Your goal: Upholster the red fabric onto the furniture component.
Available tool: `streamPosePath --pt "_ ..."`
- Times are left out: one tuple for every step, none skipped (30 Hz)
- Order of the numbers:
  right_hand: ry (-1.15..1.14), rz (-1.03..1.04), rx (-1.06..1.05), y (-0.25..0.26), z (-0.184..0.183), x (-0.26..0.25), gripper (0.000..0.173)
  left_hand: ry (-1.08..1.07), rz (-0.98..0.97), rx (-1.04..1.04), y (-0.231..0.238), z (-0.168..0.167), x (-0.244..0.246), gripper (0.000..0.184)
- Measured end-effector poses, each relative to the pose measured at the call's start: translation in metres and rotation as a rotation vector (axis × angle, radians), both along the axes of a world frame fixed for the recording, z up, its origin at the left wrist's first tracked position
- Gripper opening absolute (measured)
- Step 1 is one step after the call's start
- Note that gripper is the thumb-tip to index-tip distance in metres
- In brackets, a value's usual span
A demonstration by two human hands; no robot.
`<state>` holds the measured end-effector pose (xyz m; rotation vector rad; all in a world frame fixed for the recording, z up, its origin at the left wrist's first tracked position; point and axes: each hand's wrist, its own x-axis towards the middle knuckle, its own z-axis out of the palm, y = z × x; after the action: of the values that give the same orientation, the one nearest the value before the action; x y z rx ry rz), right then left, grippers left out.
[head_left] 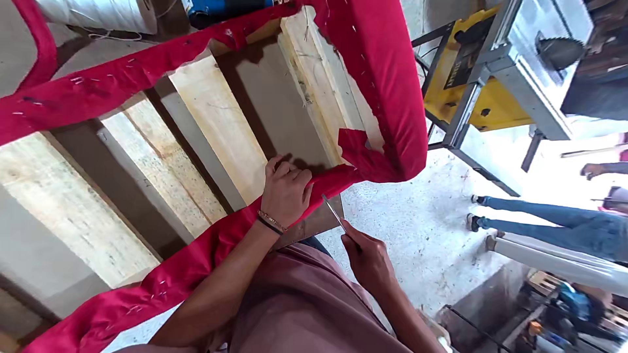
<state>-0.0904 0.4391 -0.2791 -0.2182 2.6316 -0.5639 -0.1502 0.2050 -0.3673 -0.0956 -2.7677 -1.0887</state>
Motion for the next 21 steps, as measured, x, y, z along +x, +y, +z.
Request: streamPosePath --pt "0.060 0.047 0.048 0.000 -0.002 0.001 0.038 0.003 0.008 -0.009 0.001 0.000 -0.001 0.017" --pt "0.060 0.047 0.028 0.001 -0.005 0.002 0.039 0.001 0.015 -0.022 0.001 0.000 -0.001 0.018" --pt "0.008 0.000 -0.071 0.005 -0.011 0.003 0.040 -0.004 0.019 -0.041 0.001 0.001 -0.001 0.018" --pt "-0.109 -0.099 -0.249 0.011 -0.020 0.004 0.040 -0.011 0.018 -0.063 0.001 0.001 -0.002 0.019" --pt "-0.255 -0.218 -0.455 0.018 -0.031 0.006 0.041 -0.016 0.018 -0.083 0.001 0.001 -0.002 0.020" --pt "-0.354 -0.302 -0.608 0.024 -0.042 0.009 0.041 -0.023 0.020 -0.100 0.003 0.001 -0.002 0.021" --pt "-0.415 -0.358 -0.715 0.026 -0.051 0.013 0.041 -0.036 0.024 -0.124 0.004 0.002 -0.003 0.024" --pt "-0.454 -0.400 -0.789 0.026 -0.057 0.016 0.041 -0.058 0.025 -0.153 0.005 0.003 -0.004 0.025" --pt "-0.469 -0.418 -0.830 0.025 -0.062 0.018 0.041 -0.091 0.026 -0.183 0.006 0.005 -0.006 0.026" --pt "-0.465 -0.408 -0.846 0.024 -0.068 0.018 0.041 -0.120 0.027 -0.212 0.007 0.007 -0.007 0.026" --pt "-0.446 -0.370 -0.828 0.023 -0.073 0.019 0.042 -0.136 0.026 -0.236 0.008 0.009 -0.007 0.026" --pt "-0.413 -0.321 -0.772 0.022 -0.078 0.021 0.041 -0.152 0.021 -0.257 0.008 0.010 -0.006 0.026" --pt "-0.358 -0.278 -0.690 0.021 -0.082 0.022 0.040 -0.161 0.016 -0.275 0.010 0.010 -0.006 0.025" --pt "-0.289 -0.258 -0.633 0.019 -0.087 0.021 0.038 -0.166 0.014 -0.287 0.011 0.010 -0.008 0.025" --pt "-0.210 -0.261 -0.603 0.016 -0.091 0.022 0.036 -0.168 0.017 -0.297 0.011 0.009 -0.009 0.026" --pt "-0.135 -0.285 -0.596 0.011 -0.096 0.024 0.032 -0.175 0.020 -0.304 0.011 0.008 -0.009 0.026" --pt "-0.101 -0.323 -0.625 0.007 -0.100 0.025 0.030 -0.195 0.020 -0.311 0.011 0.010 -0.009 0.027" --pt "-0.122 -0.374 -0.705 0.004 -0.103 0.027 0.030 -0.219 0.022 -0.318 0.011 0.012 -0.009 0.028" --pt "-0.209 -0.443 -0.836 0.000 -0.106 0.029 0.032 -0.245 0.024 -0.326 0.012 0.014 -0.010 0.029" --pt "-0.319 -0.525 -0.975 -0.005 -0.107 0.030 0.034 -0.265 0.024 -0.335 0.014 0.015 -0.012 0.030" --pt "-0.416 -0.596 -1.091 -0.011 -0.109 0.031 0.037 -0.284 0.023 -0.344 0.015 0.016 -0.013 0.030"
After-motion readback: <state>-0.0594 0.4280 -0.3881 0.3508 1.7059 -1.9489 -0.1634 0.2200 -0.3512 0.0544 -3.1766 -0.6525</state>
